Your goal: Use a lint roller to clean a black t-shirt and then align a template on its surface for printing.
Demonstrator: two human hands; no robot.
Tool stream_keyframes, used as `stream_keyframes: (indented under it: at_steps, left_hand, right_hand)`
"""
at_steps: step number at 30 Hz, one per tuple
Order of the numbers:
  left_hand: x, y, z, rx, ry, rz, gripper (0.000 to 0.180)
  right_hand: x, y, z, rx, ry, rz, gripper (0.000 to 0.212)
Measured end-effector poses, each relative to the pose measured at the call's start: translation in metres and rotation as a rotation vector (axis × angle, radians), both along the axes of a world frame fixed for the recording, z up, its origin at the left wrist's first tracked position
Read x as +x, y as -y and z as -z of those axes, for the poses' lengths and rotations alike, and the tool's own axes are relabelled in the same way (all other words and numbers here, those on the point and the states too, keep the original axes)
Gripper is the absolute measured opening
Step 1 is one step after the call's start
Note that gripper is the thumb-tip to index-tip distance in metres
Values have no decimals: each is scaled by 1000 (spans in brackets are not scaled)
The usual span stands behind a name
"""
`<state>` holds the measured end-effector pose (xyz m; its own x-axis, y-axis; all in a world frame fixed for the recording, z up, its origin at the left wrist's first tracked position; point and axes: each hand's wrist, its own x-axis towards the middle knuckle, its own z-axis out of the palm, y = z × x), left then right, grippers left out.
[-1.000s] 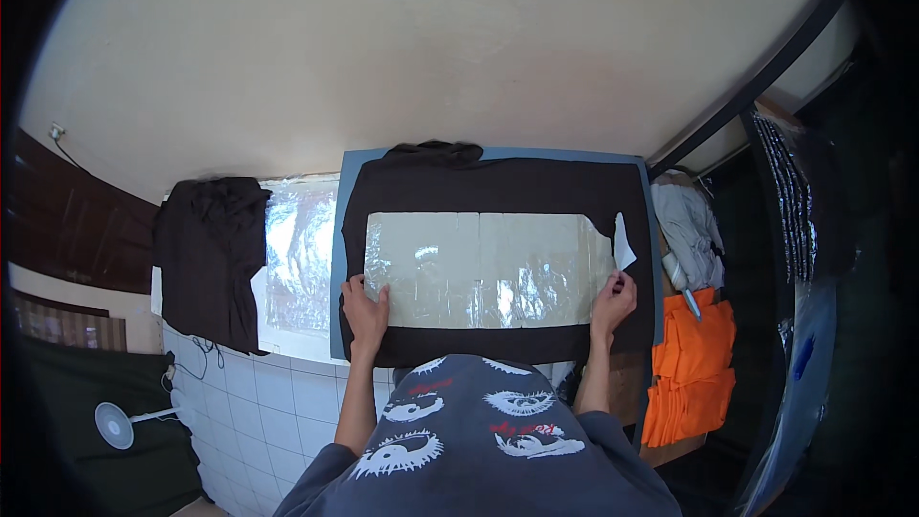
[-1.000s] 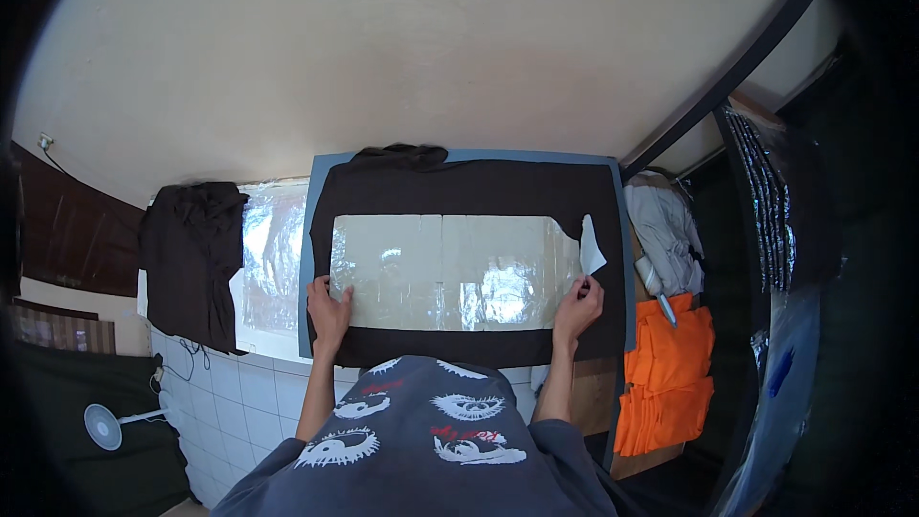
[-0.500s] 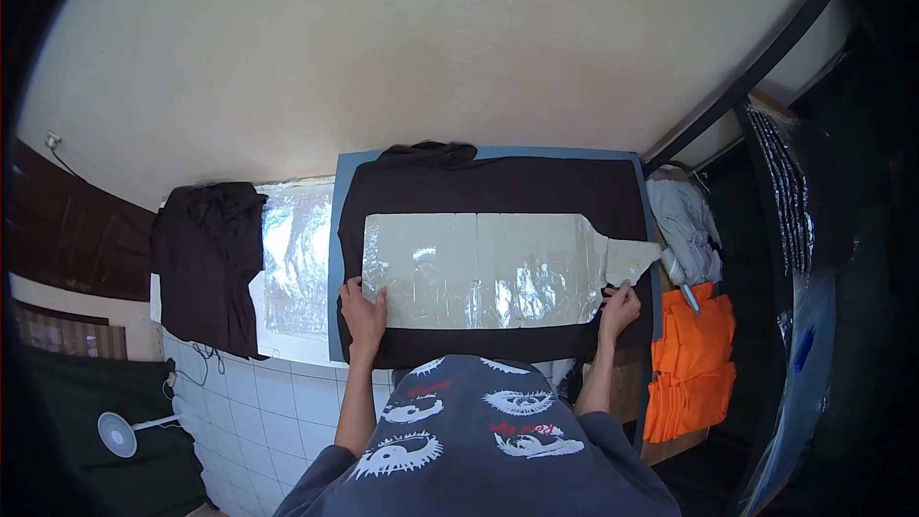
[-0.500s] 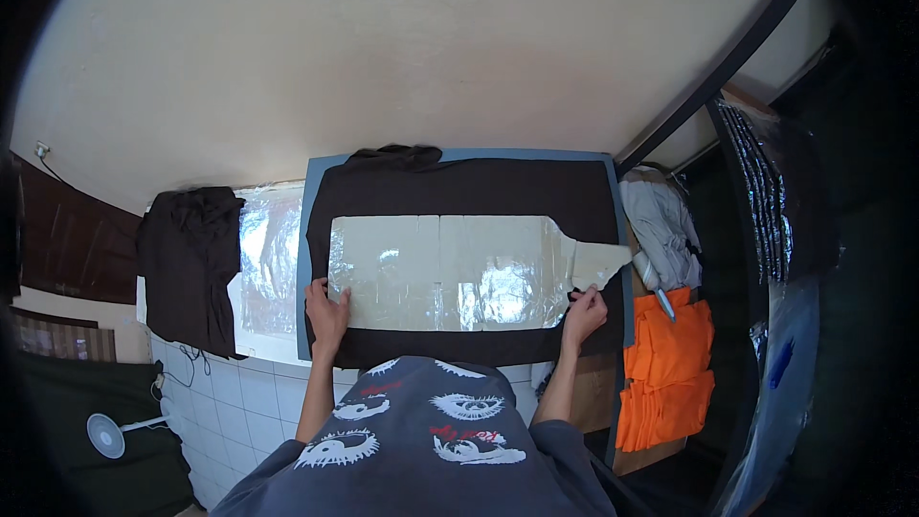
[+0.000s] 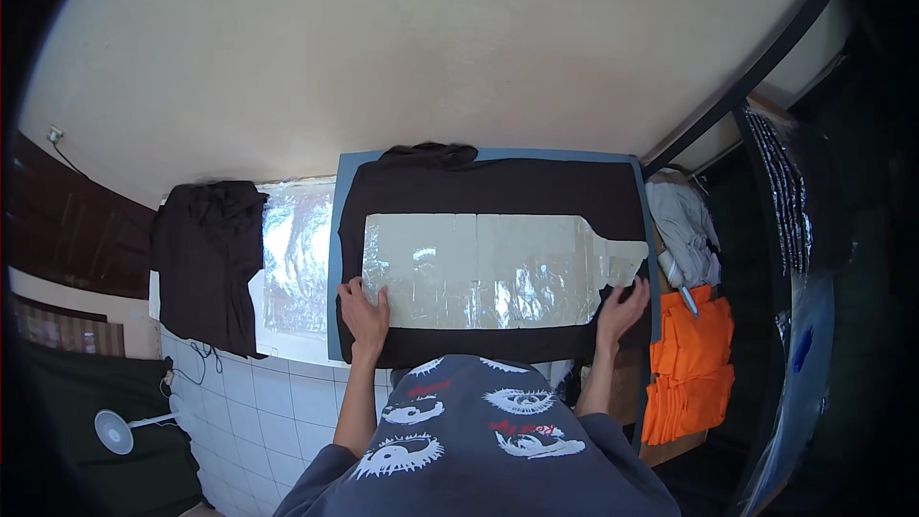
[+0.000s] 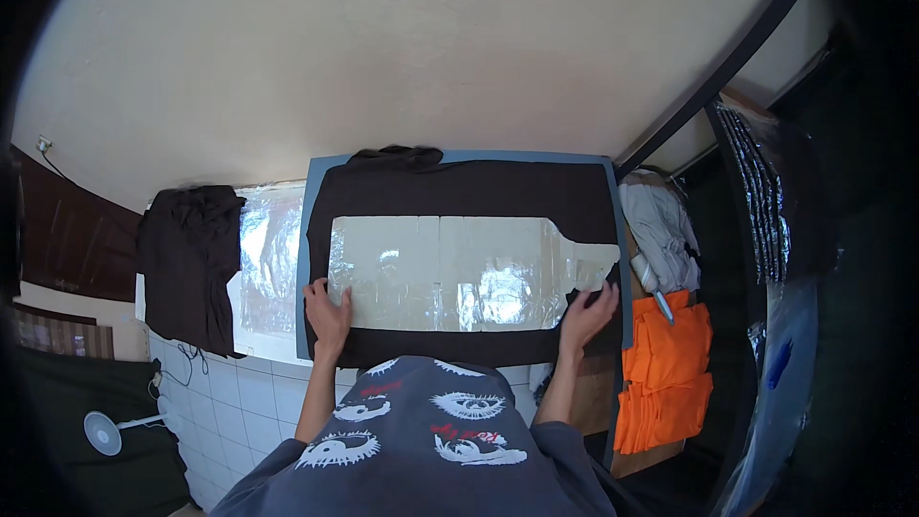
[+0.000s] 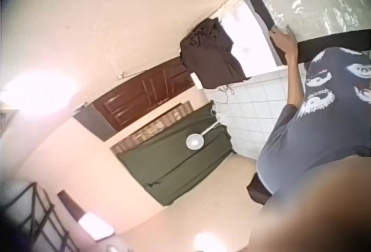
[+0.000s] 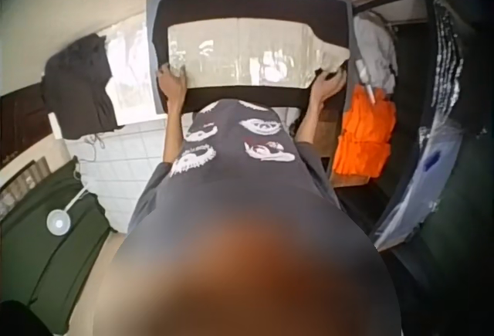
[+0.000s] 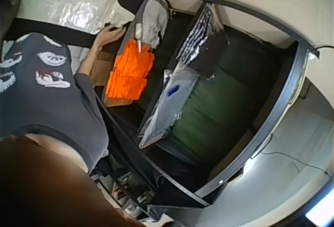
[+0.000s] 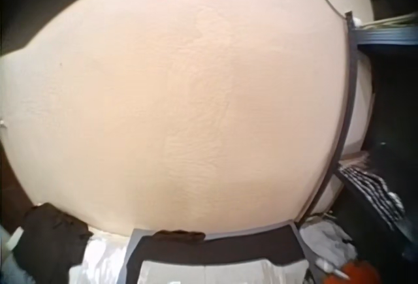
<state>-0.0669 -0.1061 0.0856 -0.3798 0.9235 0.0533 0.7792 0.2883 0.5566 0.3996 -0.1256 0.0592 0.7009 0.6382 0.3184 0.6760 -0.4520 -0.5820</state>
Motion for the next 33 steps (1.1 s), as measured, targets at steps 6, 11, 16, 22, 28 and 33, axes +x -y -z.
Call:
stream_keyframes:
  at_steps: [6, 11, 16, 22, 28, 33]
  left_hand:
    - [6, -1, 11, 169, -264, 270, 81]
    - [-1, 2, 25, 5, -361, 404, 95]
    - [-4, 3, 23, 14, -352, 428, 98]
    - [-10, 4, 20, 23, -384, 467, 101]
    - [-11, 6, 20, 28, -400, 469, 101]
    - [-11, 5, 19, 13, -405, 475, 101]
  right_hand:
    - [-35, -3, 2, -316, 234, -428, 74]
    - [-38, -7, -9, -567, 218, -535, 92]
    - [-24, -7, -4, -575, 290, -588, 98]
    - [-18, -5, -2, -571, 297, -610, 97]
    - [-14, -6, 0, -579, 328, -620, 97]
    - [-10, -6, 0, -573, 320, -638, 98]
